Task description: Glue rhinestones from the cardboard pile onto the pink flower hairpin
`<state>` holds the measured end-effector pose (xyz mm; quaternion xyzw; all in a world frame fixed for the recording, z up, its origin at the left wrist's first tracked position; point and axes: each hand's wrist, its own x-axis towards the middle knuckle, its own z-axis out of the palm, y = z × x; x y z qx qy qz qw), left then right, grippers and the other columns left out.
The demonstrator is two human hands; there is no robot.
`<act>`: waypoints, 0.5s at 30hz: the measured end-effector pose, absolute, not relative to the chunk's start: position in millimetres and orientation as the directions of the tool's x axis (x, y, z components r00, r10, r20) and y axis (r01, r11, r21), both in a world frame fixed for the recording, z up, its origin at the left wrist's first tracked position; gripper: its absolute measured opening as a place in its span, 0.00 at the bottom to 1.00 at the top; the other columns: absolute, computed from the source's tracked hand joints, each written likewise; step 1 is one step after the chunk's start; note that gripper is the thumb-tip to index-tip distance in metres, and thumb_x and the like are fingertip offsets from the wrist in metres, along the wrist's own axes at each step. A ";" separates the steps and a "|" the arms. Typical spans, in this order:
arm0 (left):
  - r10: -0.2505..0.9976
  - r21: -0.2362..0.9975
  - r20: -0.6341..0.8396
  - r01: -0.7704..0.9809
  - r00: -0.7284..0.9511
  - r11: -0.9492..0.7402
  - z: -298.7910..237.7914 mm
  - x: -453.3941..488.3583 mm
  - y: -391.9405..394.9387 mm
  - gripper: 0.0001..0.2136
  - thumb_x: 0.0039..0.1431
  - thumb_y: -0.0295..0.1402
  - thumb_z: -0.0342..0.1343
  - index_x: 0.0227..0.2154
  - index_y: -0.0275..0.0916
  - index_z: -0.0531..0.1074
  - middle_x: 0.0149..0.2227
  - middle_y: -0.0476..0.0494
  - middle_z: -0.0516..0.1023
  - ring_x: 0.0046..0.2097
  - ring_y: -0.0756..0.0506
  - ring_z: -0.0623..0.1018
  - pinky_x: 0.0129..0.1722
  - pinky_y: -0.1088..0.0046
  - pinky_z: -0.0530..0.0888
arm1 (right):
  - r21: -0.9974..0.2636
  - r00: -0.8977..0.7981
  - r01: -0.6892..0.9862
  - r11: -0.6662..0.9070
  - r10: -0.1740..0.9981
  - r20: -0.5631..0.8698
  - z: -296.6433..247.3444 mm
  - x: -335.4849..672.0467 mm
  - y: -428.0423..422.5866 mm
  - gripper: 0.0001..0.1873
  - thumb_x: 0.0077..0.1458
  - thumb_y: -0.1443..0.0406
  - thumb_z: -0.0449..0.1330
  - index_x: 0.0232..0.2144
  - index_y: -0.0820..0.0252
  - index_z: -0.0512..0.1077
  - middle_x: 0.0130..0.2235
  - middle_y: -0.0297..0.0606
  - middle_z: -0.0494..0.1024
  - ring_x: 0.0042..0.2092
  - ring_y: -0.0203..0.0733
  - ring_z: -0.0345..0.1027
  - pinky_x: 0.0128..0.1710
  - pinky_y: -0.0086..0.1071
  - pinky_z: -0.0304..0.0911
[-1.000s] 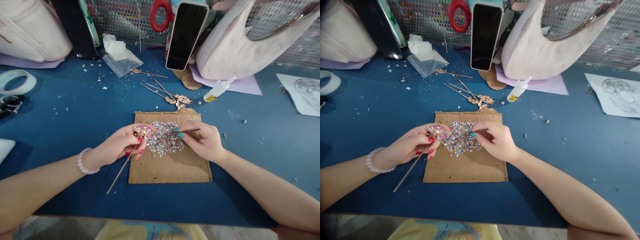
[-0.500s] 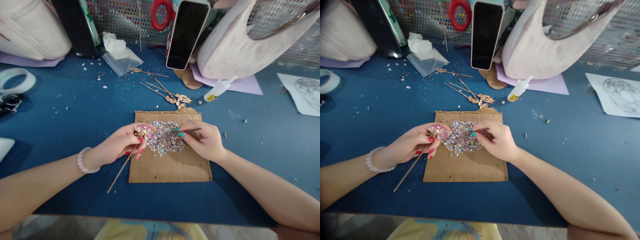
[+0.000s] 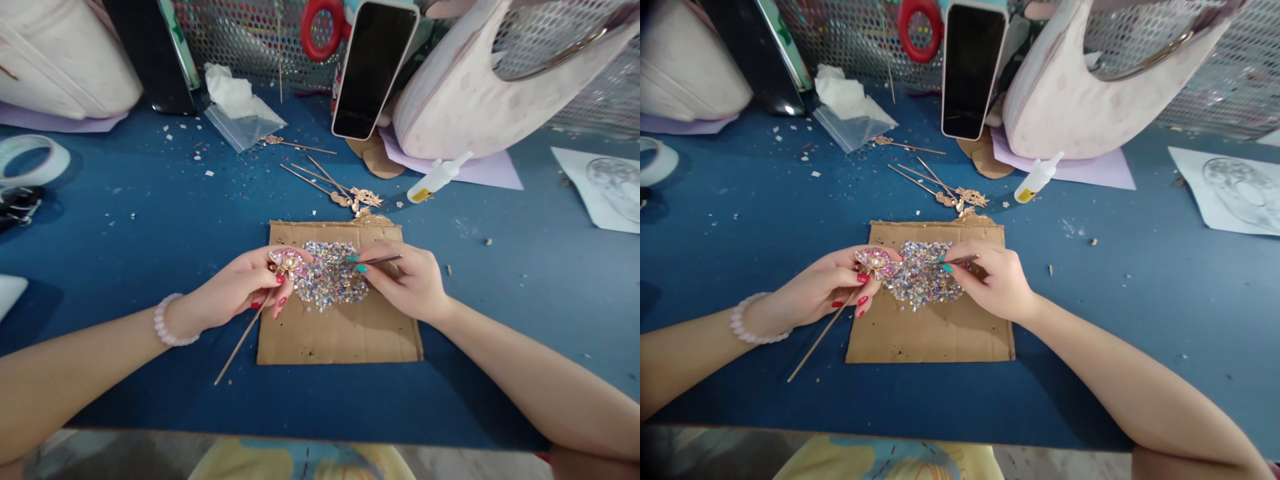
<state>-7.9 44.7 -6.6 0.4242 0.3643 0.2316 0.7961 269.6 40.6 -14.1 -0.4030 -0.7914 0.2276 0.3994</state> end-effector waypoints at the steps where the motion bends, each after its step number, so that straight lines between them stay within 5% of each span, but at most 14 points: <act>1: 0.678 0.844 -0.381 -0.062 0.629 0.532 -6.9 -7.8 44.7 0.29 0.53 0.26 0.52 0.61 0.34 0.65 0.20 0.55 0.70 0.20 0.51 0.71 0.20 0.75 0.56 | -0.679 -0.357 0.458 0.574 0.818 0.451 -14.1 269.7 40.6 0.08 0.59 0.70 0.61 0.35 0.55 0.80 0.36 0.35 0.85 0.34 0.36 0.80 0.30 0.26 0.74; 15: 0.669 0.840 -0.403 -0.037 0.625 0.541 -3.7 -6.5 45.0 0.31 0.51 0.27 0.52 0.62 0.33 0.64 0.20 0.55 0.71 0.21 0.50 0.72 0.20 0.74 0.55 | -0.687 -0.350 0.456 0.566 0.823 0.447 -14.2 269.0 40.6 0.07 0.60 0.68 0.61 0.35 0.56 0.80 0.35 0.35 0.85 0.34 0.37 0.81 0.30 0.27 0.74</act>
